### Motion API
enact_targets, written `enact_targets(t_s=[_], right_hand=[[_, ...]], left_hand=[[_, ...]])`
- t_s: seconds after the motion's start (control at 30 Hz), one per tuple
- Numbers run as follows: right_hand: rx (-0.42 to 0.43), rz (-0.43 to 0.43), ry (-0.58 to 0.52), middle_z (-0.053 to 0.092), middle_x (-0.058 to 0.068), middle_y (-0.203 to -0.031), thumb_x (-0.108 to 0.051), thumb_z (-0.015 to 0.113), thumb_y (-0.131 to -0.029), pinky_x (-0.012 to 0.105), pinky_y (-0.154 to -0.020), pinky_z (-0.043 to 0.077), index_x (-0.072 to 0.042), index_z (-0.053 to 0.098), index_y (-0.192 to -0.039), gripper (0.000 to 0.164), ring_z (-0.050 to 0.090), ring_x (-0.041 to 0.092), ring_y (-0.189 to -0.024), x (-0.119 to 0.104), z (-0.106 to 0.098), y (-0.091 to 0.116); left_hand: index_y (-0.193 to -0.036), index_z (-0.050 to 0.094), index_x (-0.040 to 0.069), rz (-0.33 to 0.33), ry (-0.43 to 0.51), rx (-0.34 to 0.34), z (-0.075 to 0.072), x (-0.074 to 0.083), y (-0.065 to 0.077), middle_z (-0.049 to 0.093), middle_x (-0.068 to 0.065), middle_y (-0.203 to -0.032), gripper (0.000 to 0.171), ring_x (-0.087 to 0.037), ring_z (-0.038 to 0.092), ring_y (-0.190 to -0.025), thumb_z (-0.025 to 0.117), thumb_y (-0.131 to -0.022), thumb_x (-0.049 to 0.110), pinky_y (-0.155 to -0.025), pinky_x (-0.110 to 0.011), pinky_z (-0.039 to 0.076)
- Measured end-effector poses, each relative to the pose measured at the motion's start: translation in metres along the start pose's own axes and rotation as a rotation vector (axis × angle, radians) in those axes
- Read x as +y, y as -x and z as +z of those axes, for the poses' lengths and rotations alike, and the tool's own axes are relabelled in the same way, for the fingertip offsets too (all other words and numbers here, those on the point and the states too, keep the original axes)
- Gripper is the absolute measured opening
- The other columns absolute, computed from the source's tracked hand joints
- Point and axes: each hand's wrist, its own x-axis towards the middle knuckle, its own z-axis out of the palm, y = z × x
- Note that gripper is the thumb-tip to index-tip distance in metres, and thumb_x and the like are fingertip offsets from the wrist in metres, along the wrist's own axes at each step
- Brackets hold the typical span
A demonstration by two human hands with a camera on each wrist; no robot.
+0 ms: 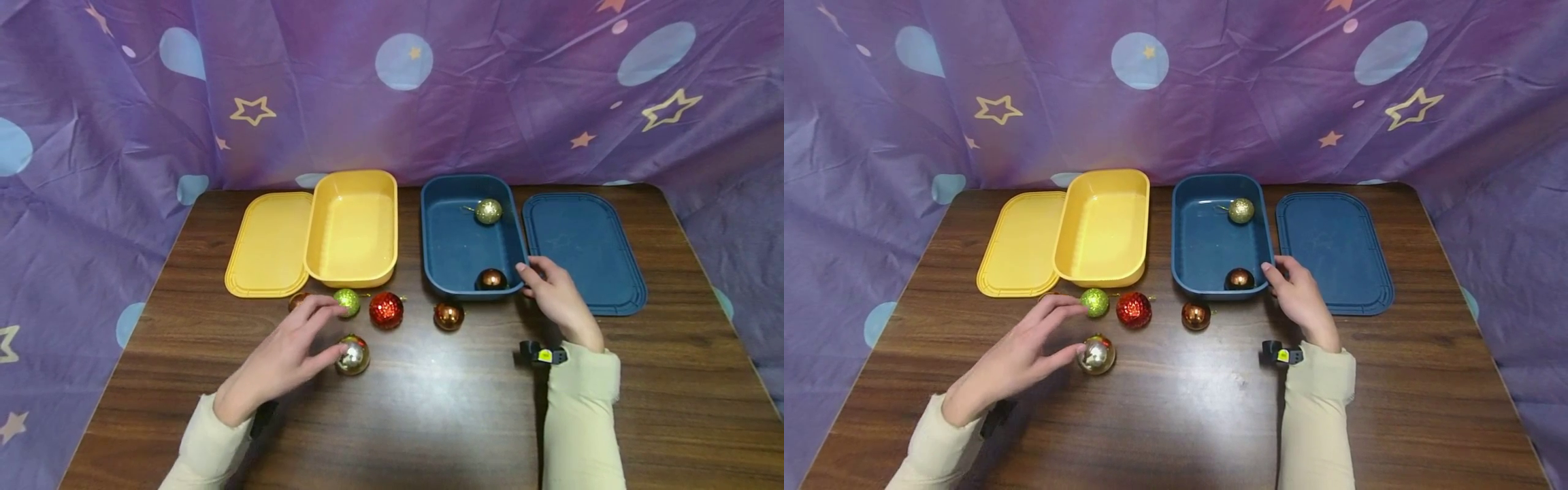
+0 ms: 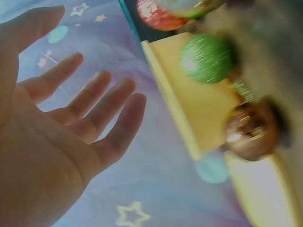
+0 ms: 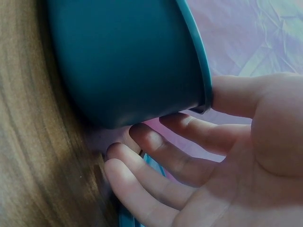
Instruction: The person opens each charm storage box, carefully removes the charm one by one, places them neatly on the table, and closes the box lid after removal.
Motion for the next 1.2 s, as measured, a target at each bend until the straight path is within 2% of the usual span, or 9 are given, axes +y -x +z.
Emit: enact_targets(t_s=[0.23, 0.37, 0.5, 0.67, 0.77, 0.9, 1.07, 1.2], right_hand=[[0.011, -0.003, 0.004, 0.049, 0.030, -0.133, -0.042, 0.037, -0.103, 0.018, -0.072, 0.046, 0.009, 0.032, -0.144, 0.065, 0.062, 0.018, -0.091, 0.001, 0.000, 0.000], [0.011, -0.004, 0.005, 0.050, 0.031, -0.133, -0.041, 0.037, -0.103, 0.019, -0.072, 0.046, 0.009, 0.032, -0.144, 0.065, 0.062, 0.017, -0.090, 0.002, 0.000, 0.000], [0.013, -0.005, 0.008, 0.049, 0.030, -0.133, -0.041, 0.037, -0.103, 0.018, -0.070, 0.045, 0.008, 0.032, -0.144, 0.065, 0.061, 0.018, -0.091, 0.002, 0.000, 0.000], [0.025, -0.014, 0.011, 0.051, 0.029, -0.130, -0.041, 0.037, -0.103, 0.017, -0.069, 0.044, 0.008, 0.034, -0.143, 0.064, 0.060, 0.017, -0.089, 0.002, 0.000, 0.001], [0.026, -0.016, 0.014, 0.052, 0.029, -0.129, -0.041, 0.037, -0.103, 0.018, -0.069, 0.044, 0.008, 0.034, -0.143, 0.063, 0.060, 0.019, -0.090, 0.002, 0.000, 0.001], [0.024, -0.013, 0.020, 0.051, 0.029, -0.131, -0.041, 0.037, -0.103, 0.018, -0.070, 0.044, 0.008, 0.034, -0.143, 0.064, 0.061, 0.024, -0.093, 0.001, 0.001, 0.001], [0.028, -0.012, 0.019, 0.051, 0.030, -0.132, -0.039, 0.038, -0.103, 0.018, -0.071, 0.044, 0.009, 0.034, -0.143, 0.062, 0.063, 0.027, -0.095, 0.001, 0.001, 0.001], [0.030, -0.016, 0.022, 0.052, 0.030, -0.131, -0.039, 0.037, -0.103, 0.018, -0.071, 0.044, 0.008, 0.035, -0.142, 0.061, 0.062, 0.028, -0.095, 0.001, 0.001, 0.000]], left_hand=[[-0.127, 0.057, 0.010, 0.136, -0.076, 0.018, -0.027, 0.009, -0.034, 0.054, -0.008, -0.124, 0.049, -0.020, 0.058, -0.107, 0.073, -0.085, 0.028, -0.089, -0.038, 0.051], [-0.127, 0.058, 0.011, 0.176, -0.103, 0.048, -0.037, 0.018, -0.055, 0.056, -0.008, -0.124, 0.045, -0.021, 0.059, -0.103, 0.071, -0.087, 0.029, -0.086, -0.038, 0.051], [-0.124, 0.060, 0.011, 0.205, -0.113, 0.106, -0.040, 0.027, -0.077, 0.057, -0.007, -0.121, 0.038, -0.021, 0.060, -0.102, 0.067, -0.090, 0.028, -0.083, -0.037, 0.052], [-0.117, 0.062, 0.009, 0.207, -0.092, 0.192, -0.037, 0.036, -0.106, 0.059, -0.007, -0.115, 0.031, -0.022, 0.059, -0.103, 0.065, -0.090, 0.025, -0.088, -0.037, 0.051], [-0.115, 0.063, 0.008, 0.185, -0.072, 0.211, -0.033, 0.042, -0.123, 0.059, -0.007, -0.112, 0.029, -0.021, 0.058, -0.103, 0.065, -0.090, 0.023, -0.090, -0.035, 0.050], [-0.115, 0.063, 0.007, 0.167, -0.050, 0.194, -0.027, 0.052, -0.145, 0.058, -0.007, -0.112, 0.028, -0.019, 0.055, -0.101, 0.063, -0.091, 0.023, -0.088, -0.032, 0.048], [-0.117, 0.062, 0.010, 0.144, 0.004, 0.142, -0.016, 0.064, -0.171, 0.056, -0.004, -0.114, 0.028, -0.016, 0.054, -0.097, 0.060, -0.093, 0.025, -0.083, -0.029, 0.048], [-0.120, 0.061, 0.013, 0.095, 0.063, 0.105, -0.005, 0.070, -0.192, 0.056, -0.002, -0.117, 0.029, -0.014, 0.055, -0.106, 0.059, -0.094, 0.027, -0.091, -0.028, 0.047]])
